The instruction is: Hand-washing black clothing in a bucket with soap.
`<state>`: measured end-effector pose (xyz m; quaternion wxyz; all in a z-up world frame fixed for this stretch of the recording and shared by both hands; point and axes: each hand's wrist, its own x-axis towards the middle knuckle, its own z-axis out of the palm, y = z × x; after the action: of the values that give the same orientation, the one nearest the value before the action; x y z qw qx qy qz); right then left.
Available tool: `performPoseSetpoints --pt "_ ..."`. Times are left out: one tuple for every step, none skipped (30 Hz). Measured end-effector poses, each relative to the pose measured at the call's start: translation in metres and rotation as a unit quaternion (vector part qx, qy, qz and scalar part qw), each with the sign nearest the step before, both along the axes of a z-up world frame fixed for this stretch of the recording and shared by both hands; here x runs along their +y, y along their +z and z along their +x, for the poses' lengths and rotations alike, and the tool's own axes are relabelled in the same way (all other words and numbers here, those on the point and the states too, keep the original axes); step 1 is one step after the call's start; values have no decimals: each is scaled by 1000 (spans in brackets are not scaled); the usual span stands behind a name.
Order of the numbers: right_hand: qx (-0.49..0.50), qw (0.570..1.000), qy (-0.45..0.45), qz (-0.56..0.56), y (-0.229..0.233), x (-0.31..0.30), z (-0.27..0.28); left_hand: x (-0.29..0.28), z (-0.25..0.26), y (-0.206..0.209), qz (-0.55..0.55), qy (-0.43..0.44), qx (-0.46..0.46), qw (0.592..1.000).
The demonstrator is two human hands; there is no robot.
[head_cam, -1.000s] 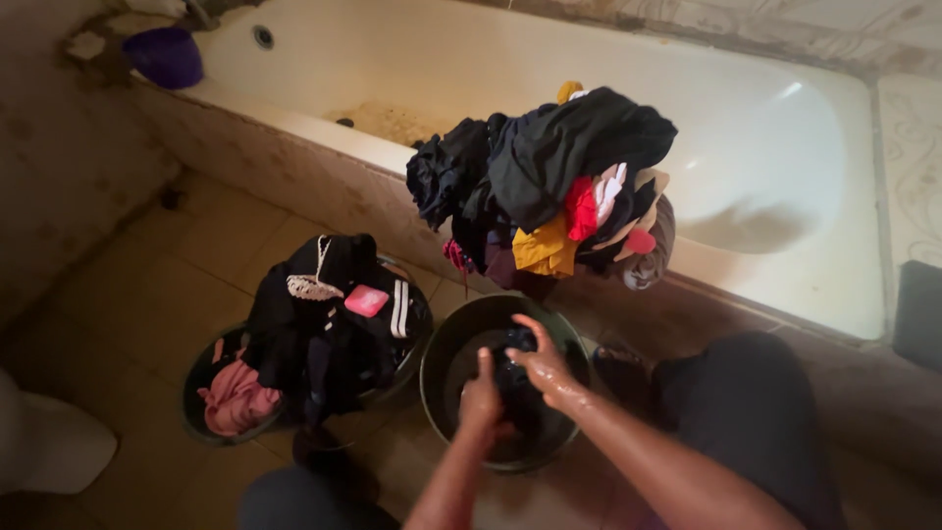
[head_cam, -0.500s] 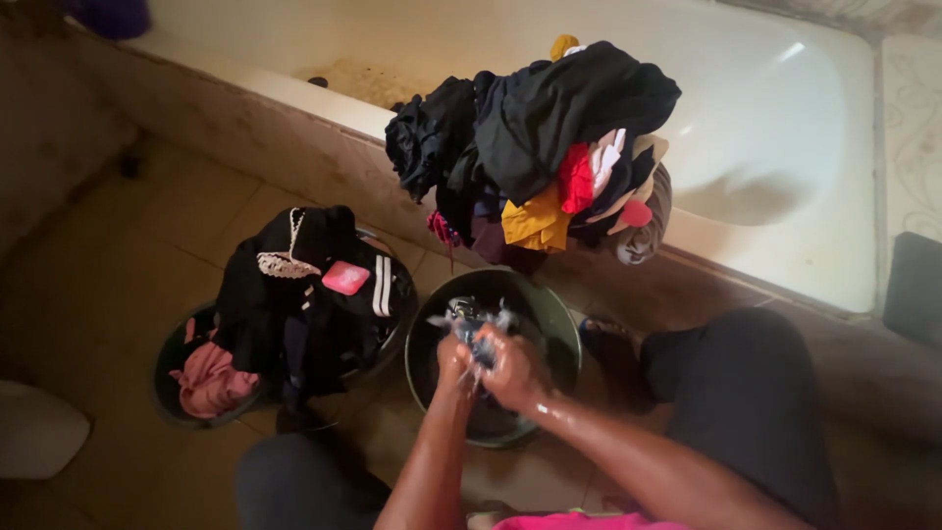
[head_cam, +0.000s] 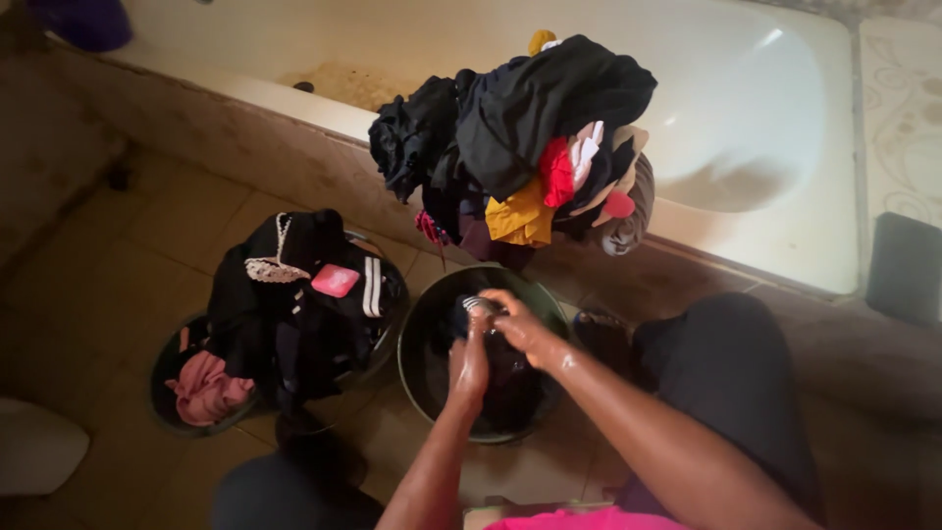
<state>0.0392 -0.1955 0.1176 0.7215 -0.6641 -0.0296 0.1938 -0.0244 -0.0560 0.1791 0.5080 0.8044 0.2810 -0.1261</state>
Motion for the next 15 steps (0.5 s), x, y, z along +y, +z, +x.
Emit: performPoseSetpoints --pt "-1 1000 2 2 20 12 -11 6 1 1 2 2 -1 1000" --pt "-63 995 -13 -71 39 22 -22 10 3 1 -231 76 0 970" --pt "-124 981 -28 -144 58 31 -32 14 6 2 -450 146 3 881" --pt "-124 981 -29 -144 70 39 -46 31 10 -6 -450 145 4 881" --pt "-192 974 -20 -119 81 47 -59 48 14 -15 -501 169 69 846" --pt "-260 961 -10 -93 93 55 -70 64 19 -23 -549 189 132 803" --pt "-260 961 -11 -94 112 57 -78 71 28 -55 -550 187 132 803" --pt "-341 926 23 -161 131 57 -85 76 37 -87 -658 114 107 737" --pt "-417 879 57 -225 150 58 -92 81 46 -120 -751 37 81 654" --pt "-417 879 59 -224 150 58 -91 78 53 -137 -751 38 80 655" --pt "-405 882 65 -231 150 58 -89 75 60 -155 -688 52 95 717" --pt "-391 887 72 -236 151 58 -90 73 65 -172 -620 66 111 774" --pt "-390 887 74 -234 144 56 -86 73 66 -201 -619 69 111 775" --pt "-426 868 41 -251 138 53 -77 72 76 -229 -597 83 58 796" --pt "-460 847 8 -268 132 49 -68 70 86 -257 -573 97 4 814"
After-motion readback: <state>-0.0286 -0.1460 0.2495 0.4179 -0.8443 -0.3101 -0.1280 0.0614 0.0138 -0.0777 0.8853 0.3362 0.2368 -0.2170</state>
